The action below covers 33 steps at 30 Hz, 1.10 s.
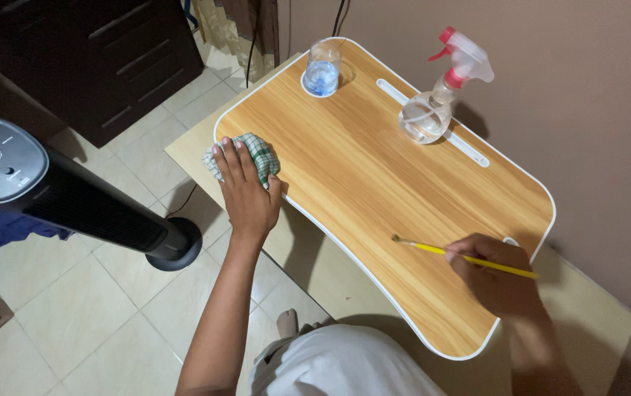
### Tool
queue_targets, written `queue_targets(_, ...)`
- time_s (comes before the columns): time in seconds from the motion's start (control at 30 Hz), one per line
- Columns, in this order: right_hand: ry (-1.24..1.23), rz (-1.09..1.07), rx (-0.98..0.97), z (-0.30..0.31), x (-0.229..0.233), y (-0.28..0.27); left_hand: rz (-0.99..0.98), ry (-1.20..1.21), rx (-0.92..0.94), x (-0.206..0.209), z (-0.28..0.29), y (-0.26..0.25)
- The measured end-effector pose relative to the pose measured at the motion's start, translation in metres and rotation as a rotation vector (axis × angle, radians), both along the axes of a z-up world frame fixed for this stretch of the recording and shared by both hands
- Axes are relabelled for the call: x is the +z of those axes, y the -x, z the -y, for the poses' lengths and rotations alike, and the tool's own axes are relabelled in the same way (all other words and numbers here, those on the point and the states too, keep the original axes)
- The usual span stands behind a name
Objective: The person cleans a wooden lap desk by spraying a cleaning solution and wiping the surface with a cloth. They then use a small brush to clean the edges and crevices of the desk.
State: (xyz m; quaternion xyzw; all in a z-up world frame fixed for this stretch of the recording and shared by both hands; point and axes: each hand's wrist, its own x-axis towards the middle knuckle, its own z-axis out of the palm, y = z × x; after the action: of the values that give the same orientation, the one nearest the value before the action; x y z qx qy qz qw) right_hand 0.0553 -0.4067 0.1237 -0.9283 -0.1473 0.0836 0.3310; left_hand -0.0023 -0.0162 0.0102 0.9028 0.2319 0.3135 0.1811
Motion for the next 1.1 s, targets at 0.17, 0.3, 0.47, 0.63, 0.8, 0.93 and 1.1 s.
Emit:
queue_targets(0.17,-0.278,0.174,0.182,0.0,-0.011,-0.01,0.013,-0.003,-0.011,-0.003,0.0,0.0)
queue_targets(0.3,-0.396,0.034,0.227,-0.021,-0.023,-0.022,0.032,-0.055,-0.014,-0.007,-0.002,0.0)
queue_targets(0.47,-0.285,0.045,0.194,-0.022,-0.029,-0.034,0.047,-0.03,-0.027,-0.004,-0.001,0.0)
queue_targets(0.63,-0.212,0.031,0.075,0.012,-0.021,-0.029,0.056,-0.054,-0.029,-0.006,-0.002,0.001)
queue_targets(0.8,-0.231,0.038,0.099,0.01,-0.023,-0.041,0.022,-0.049,-0.011,-0.004,-0.001,-0.001)
queue_targets(0.93,-0.39,-0.064,0.134,-0.018,-0.033,-0.051,0.015,-0.03,-0.027,-0.002,-0.001,0.002)
queue_targets(1.1,-0.499,-0.02,0.216,-0.018,-0.026,-0.048,0.017,-0.042,-0.015,-0.002,-0.001,0.0)
